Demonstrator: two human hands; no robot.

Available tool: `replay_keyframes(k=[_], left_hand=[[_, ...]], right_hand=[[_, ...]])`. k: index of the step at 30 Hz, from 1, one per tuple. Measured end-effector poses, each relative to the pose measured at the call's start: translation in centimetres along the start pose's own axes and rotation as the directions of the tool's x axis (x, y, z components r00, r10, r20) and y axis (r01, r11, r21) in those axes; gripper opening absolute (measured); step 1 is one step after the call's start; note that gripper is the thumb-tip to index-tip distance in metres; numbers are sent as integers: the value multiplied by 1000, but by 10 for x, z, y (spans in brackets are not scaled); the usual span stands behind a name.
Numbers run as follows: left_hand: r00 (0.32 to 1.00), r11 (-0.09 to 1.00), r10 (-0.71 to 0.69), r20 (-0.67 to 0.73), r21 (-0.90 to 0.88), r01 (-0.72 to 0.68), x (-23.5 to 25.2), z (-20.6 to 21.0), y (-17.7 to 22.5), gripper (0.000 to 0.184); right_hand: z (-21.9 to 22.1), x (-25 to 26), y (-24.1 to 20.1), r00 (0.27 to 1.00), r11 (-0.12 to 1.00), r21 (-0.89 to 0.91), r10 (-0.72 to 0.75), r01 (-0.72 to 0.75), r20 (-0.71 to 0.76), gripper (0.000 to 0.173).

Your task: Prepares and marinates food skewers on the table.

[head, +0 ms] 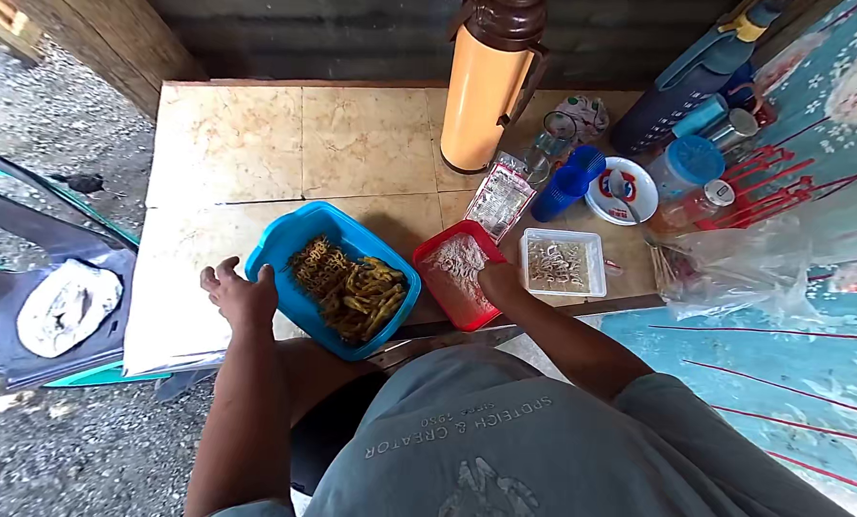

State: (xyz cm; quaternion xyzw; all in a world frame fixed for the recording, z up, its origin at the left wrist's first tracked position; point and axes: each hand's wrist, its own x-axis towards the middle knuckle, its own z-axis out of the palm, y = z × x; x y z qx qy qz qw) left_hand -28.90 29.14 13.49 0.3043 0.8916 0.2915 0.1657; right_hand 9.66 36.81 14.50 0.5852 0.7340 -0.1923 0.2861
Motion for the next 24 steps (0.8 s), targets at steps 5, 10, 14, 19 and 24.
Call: replay_keyframes(k=[5, 10, 14, 19, 24], left_hand=[[1000, 1000, -5, -19, 4, 5, 0, -3, -5, 57], [1000, 1000, -15, -15, -2, 15, 0, -3, -4, 58], [1000, 1000, -10, 1, 27, 10, -4, -4, 4, 58], [998, 999, -52, 23, 16, 52, -2, -4, -3, 59], [999, 999, -34, 31, 22, 33, -5, 0, -1, 58]], right_hand=[[-10, -13, 18, 970, 988, 100, -96, 121, -223, 33], [2, -24, 21, 963, 980, -5, -197, 199, -187, 24], [1, -32, 27, 978, 977, -30, -210, 210, -3, 24], [8, -14, 18, 987, 988, -33, -150, 148, -51, 22], [-3, -43, 23, 970, 969, -58, -240, 239, -23, 22]])
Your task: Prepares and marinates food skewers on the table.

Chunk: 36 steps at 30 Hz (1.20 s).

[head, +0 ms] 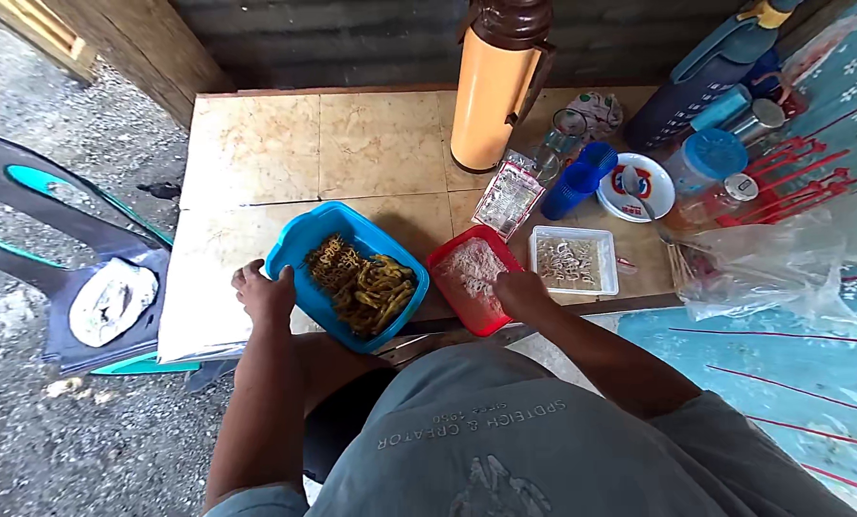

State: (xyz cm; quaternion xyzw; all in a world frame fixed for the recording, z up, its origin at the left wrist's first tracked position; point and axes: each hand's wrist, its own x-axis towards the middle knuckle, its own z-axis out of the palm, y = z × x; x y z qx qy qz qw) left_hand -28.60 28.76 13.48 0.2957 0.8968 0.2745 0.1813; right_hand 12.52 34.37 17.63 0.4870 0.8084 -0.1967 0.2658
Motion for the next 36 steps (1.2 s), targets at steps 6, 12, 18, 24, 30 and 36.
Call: replay_keyframes(k=[6, 12, 18, 24, 30, 36], left_hand=[[997, 988, 76, 10, 137, -77, -8, -2, 7, 45], [981, 953, 187, 57, 231, -195, -16, 4, 11, 37], [961, 933, 263, 80, 234, -275, -24, 4, 13, 31], [944, 875, 295, 150, 354, -330, -25, 12, 12, 26], [954, 831, 192, 229, 480, -282, -29, 16, 17, 35], [954, 780, 171, 244, 558, -283, -28, 18, 19, 24]], right_hand=[[-3, -22, 39, 971, 969, 233, 126, -78, -202, 27], [29, -20, 43, 890, 954, 295, 177, -50, -420, 24], [63, -9, 61, 714, 982, 179, 87, 55, -695, 16], [75, -7, 67, 591, 983, 148, 57, 108, -804, 16], [76, -8, 69, 648, 976, 195, 85, 100, -757, 15], [88, -3, 71, 554, 976, 182, 87, 120, -828, 12]])
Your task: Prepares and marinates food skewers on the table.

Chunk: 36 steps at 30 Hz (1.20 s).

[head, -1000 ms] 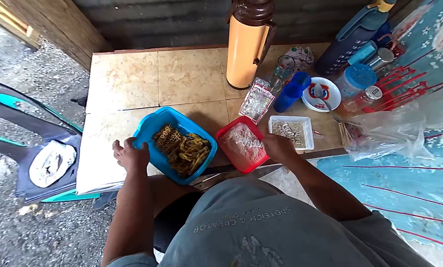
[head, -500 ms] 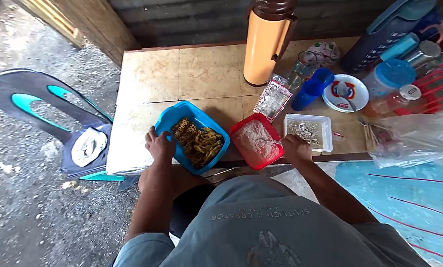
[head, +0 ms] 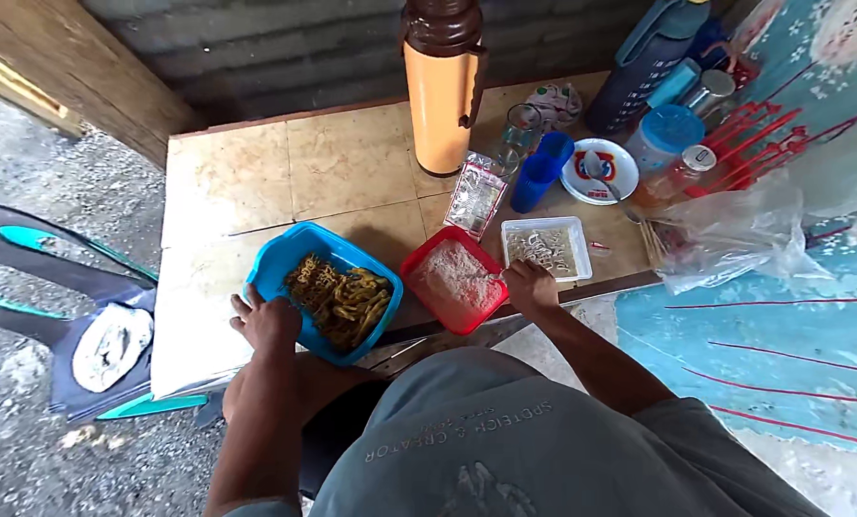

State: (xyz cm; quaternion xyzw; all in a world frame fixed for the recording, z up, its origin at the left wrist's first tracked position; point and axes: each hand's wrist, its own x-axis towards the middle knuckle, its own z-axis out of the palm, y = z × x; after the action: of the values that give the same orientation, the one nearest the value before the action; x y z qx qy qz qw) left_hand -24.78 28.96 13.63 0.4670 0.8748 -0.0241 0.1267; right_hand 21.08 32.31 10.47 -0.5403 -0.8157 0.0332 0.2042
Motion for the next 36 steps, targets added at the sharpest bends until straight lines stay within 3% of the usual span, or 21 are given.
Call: replay_keyframes(k=[4, 7, 12, 17, 21, 23, 29, 32, 36], left_hand=[[1000, 1000, -7, 21, 25, 6, -5, -7, 5, 24], [1000, 999, -7, 21, 51, 6, -4, -8, 8, 24], [1000, 1000, 27, -7, 4, -27, -8, -10, 9, 24], [996, 992, 53, -66, -108, -59, -15, -11, 9, 24], [996, 992, 58, -62, -112, -65, -14, -11, 9, 24], [995, 990, 69, -69, -115, -77, -14, -10, 10, 23], [995, 990, 76, -66, -118, -83, -13, -9, 7, 23], [996, 990, 63, -61, -122, -70, -12, -9, 3, 22], [993, 975, 70, -97, -204, -88, -15, -15, 6, 23]], right_hand=[[2, -2, 1, 1000, 1000, 17, 16, -16, -3, 11], [-1, -2, 2, 994, 994, 100, 52, -42, -94, 13], [-39, -6, 21, 919, 899, 241, 390, -366, -61, 19], [-69, -19, 71, 788, 788, -26, 615, -615, -4, 24], [-61, -12, 84, 758, 771, -246, 630, -587, 166, 22], [-54, -2, 79, 758, 797, -271, 600, -540, 254, 22], [-63, 27, 60, 665, 844, -388, 533, -371, 524, 22], [-66, 33, 64, 614, 809, -441, 585, -389, 530, 20], [-66, 29, 72, 676, 803, -374, 594, -464, 437, 24]])
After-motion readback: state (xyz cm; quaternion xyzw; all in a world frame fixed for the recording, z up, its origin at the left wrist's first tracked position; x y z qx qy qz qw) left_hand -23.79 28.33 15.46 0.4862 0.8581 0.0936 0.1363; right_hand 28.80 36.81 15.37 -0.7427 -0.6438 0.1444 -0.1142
